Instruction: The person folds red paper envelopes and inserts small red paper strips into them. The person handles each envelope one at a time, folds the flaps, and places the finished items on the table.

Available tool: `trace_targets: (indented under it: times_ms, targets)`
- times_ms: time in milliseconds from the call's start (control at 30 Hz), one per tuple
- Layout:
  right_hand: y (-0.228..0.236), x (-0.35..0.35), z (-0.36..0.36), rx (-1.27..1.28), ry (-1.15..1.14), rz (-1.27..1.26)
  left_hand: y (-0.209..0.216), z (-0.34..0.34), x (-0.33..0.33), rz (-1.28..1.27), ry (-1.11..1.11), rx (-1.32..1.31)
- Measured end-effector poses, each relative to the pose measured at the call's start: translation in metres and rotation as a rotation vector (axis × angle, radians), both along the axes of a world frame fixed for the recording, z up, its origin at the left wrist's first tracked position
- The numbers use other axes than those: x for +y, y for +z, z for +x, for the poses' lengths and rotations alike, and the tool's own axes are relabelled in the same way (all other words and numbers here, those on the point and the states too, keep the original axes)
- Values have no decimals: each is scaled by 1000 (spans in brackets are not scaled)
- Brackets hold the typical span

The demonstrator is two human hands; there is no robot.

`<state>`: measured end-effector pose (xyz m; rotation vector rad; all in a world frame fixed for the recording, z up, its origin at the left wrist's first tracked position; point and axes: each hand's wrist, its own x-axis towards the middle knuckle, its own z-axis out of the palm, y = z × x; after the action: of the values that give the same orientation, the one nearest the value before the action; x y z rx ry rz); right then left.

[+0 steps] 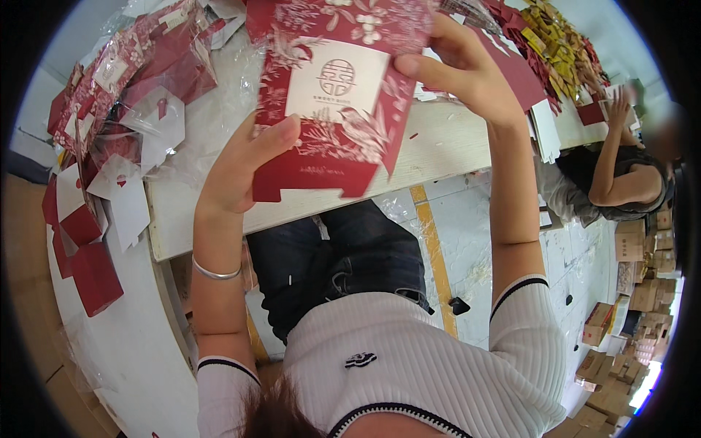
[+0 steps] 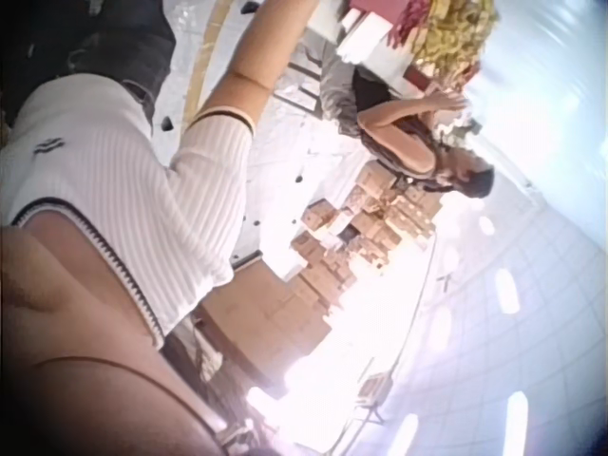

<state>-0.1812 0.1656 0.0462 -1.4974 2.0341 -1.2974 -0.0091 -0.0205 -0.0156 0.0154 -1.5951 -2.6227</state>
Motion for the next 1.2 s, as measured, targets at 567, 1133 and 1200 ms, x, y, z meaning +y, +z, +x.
trace_targets:
  times_ms: [567, 1133, 1200]
  targets:
    - [-13, 4, 15, 887, 245, -178, 2, -5, -1, 449, -149, -80]
    - [-47, -115, -26, -991, 616, -11, 78, -23, -17, -456, -50, 455]
    - [-31, -106, -33, -947, 406, -45, 74, -14, -17, -394, 142, 511]
